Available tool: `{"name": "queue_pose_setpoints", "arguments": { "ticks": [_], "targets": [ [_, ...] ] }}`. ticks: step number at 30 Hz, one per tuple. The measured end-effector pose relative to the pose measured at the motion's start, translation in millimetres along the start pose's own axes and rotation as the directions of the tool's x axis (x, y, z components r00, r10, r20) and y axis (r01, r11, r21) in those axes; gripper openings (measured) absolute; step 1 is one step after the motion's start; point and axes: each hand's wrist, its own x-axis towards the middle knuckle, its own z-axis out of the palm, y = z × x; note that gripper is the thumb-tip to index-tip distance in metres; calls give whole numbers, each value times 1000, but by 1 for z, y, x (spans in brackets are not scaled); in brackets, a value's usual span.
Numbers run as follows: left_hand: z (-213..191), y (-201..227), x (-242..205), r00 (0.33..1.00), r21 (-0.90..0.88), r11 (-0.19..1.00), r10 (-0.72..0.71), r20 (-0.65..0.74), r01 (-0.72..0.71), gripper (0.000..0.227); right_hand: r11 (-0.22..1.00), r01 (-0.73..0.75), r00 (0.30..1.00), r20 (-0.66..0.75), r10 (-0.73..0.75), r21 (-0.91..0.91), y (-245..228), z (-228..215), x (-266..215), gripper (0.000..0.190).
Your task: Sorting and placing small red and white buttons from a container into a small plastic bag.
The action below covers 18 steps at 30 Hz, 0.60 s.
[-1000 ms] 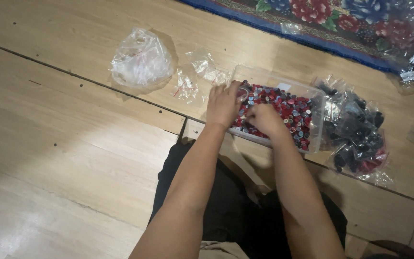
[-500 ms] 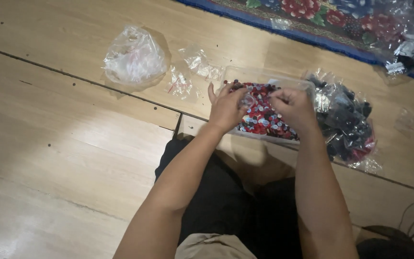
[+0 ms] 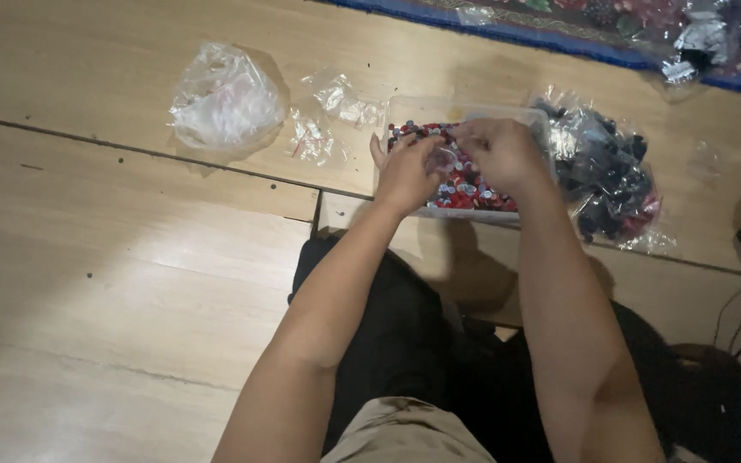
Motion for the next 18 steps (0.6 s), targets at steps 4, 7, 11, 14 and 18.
{"name": "queue_pose_setpoints", "arguments": {
  "ticks": [4,7,11,14,18],
  "targets": [
    [-9,-9,-4,1000,1,1000,-26,12,26,54,999,-28,996,-80,30,16,31,11,-2,20],
    [-7,-27,-8,997,14,999,-49,53,48,52,980,-201,978,-48,201,5,59,22,-12,17],
    [-8,-34,-16,998,-10,1000,-11,66,12,50,976,-207,978,19,208,-69,75,18,-30,24],
    [-7,-33,-20,998,-17,1000,0,56,1,49,958,-250,967,13,254,-141,85,15,-31,24],
    [-9,-32,-23,999,-49,998,-30,28,31,53,939,-244,969,-21,246,-242,115,13,-14,24]
  ]
}}
